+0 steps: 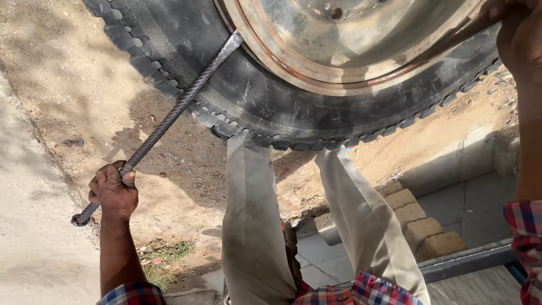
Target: Prying a large tire off a wheel rim using two metal bars.
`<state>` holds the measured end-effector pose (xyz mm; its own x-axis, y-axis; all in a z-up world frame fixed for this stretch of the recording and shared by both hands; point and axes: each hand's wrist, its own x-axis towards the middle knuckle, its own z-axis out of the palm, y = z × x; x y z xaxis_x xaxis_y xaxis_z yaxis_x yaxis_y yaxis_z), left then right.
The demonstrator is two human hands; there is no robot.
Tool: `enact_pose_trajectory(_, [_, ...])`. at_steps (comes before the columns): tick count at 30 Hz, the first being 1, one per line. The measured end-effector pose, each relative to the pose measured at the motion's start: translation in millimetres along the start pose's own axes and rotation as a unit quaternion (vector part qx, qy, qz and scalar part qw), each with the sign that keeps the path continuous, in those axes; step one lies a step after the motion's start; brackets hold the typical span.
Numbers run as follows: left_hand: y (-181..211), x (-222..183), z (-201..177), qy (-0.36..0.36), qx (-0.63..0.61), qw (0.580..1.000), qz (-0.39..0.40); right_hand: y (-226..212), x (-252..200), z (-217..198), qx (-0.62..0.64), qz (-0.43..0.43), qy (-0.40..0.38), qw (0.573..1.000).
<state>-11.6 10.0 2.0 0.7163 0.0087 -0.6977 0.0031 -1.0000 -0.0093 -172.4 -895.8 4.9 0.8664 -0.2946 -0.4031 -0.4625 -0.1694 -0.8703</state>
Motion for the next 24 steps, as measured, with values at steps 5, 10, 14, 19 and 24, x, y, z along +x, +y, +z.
enact_pose_trajectory(5, [-2.3,-2.3,1.7,-0.007,-0.003,1.0,-0.002,34.6,4.9,-23.2,0.096,-0.02,-0.057,0.994])
enact_pose_trajectory(10, [-0.2,-2.4,1.5,-0.005,-0.005,1.0,-0.002,-56.7,3.8,34.1,0.105,0.064,-0.049,0.991])
enact_pose_trajectory(14, [0.3,-7.0,-2.8,-0.005,-0.01,1.0,0.003,-100.2,-1.6,64.3,0.066,0.07,-0.024,0.995])
enact_pose_trajectory(19, [4.0,-4.7,-3.5,-0.008,-0.011,1.0,0.001,-115.8,-7.1,66.3,0.094,0.03,-0.069,0.993])
enact_pose_trajectory(24, [-1.8,-11.2,-0.5,-0.024,-0.011,1.0,-0.003,-106.1,-71.8,65.7,0.031,-0.016,-0.068,0.997])
